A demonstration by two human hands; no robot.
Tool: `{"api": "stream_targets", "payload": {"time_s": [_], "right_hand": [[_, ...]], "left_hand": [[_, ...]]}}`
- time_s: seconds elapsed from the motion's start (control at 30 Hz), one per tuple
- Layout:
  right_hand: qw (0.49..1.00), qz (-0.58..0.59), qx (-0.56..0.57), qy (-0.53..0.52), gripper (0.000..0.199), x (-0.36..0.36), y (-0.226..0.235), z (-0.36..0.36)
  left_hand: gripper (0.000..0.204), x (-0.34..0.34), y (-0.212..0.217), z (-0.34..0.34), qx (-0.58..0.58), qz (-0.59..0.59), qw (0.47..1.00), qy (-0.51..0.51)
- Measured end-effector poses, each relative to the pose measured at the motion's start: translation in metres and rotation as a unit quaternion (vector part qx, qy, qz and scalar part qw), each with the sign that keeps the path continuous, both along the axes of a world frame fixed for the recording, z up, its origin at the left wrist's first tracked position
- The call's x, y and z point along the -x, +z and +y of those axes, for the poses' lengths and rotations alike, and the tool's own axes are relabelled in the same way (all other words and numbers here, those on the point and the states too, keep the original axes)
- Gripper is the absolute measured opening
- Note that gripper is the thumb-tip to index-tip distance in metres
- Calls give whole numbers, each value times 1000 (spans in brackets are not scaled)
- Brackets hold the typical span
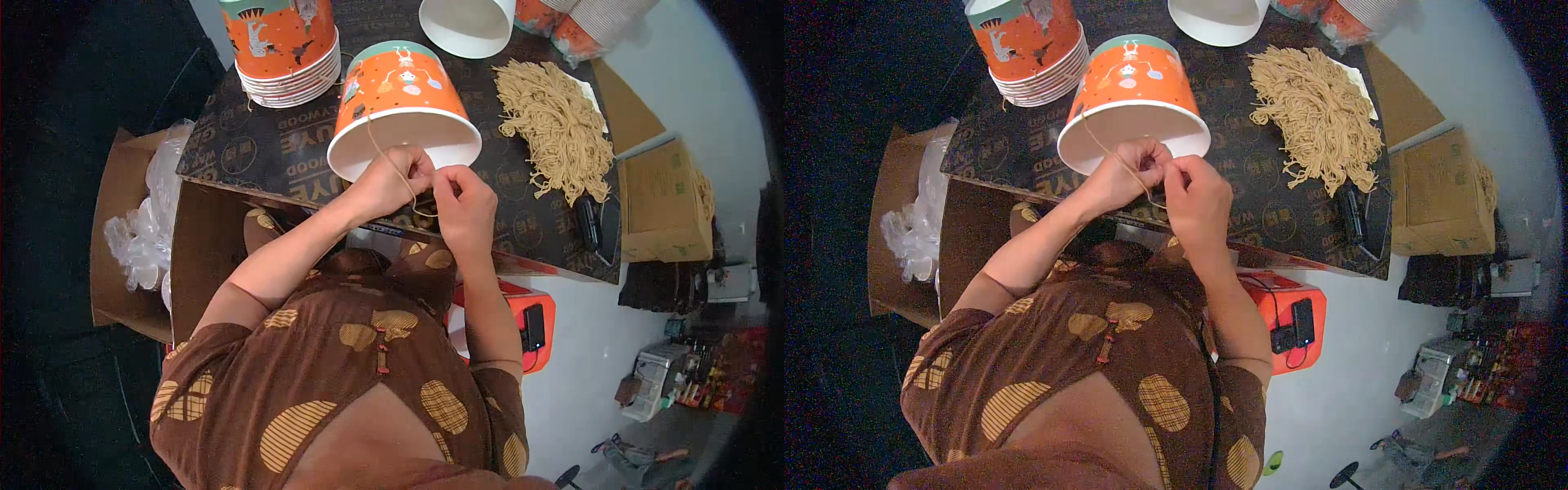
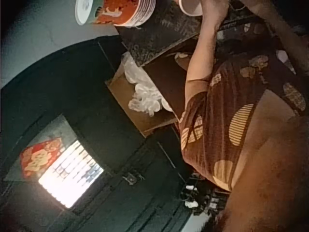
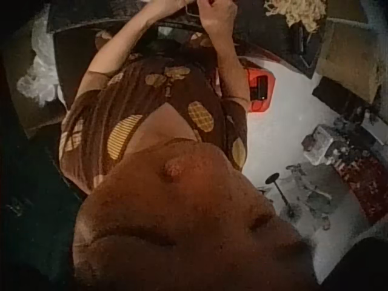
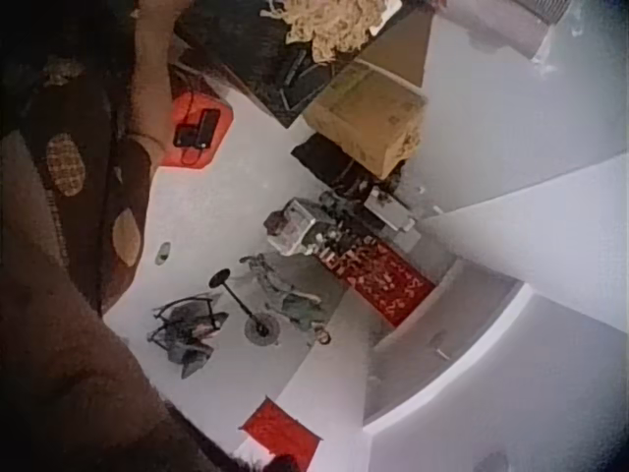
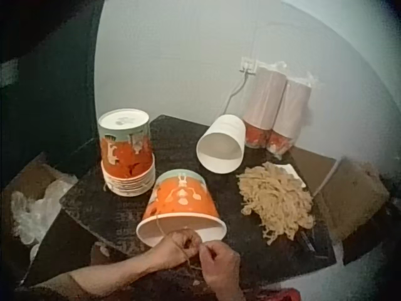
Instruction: Attaching string handles to small paper buckets at a manufacturing workstation.
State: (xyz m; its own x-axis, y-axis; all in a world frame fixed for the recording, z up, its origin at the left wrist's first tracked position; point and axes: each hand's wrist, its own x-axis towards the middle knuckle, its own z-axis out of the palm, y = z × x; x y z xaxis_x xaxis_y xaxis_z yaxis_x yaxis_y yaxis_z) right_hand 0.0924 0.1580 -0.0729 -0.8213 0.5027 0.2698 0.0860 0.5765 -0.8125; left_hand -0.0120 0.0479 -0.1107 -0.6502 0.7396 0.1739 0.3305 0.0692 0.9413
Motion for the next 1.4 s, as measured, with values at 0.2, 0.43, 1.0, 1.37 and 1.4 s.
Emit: {"api": "stream_targets", "payload": {"time_s": [0.2,0.43,1.0,1.37,1.4], "right_hand": [[996,65,38,58,11,-7,11,-1],[997,10,-65,35,19,3,-10,9],[979,-37,-188,69,13,11,-11,12],[982,42,-177,43,8,15,-27,11],[983,41,-176,43,8,15,-27,11]], "left_hand": [[3,1,12,-4,3,-150,989,-16],[5,2,9,-7,-52,-176,981,-65],[3,8,10,-8,-19,-143,987,-71],[3,12,28,-7,57,33,996,-63],[5,12,31,-6,70,74,993,-65]]}}
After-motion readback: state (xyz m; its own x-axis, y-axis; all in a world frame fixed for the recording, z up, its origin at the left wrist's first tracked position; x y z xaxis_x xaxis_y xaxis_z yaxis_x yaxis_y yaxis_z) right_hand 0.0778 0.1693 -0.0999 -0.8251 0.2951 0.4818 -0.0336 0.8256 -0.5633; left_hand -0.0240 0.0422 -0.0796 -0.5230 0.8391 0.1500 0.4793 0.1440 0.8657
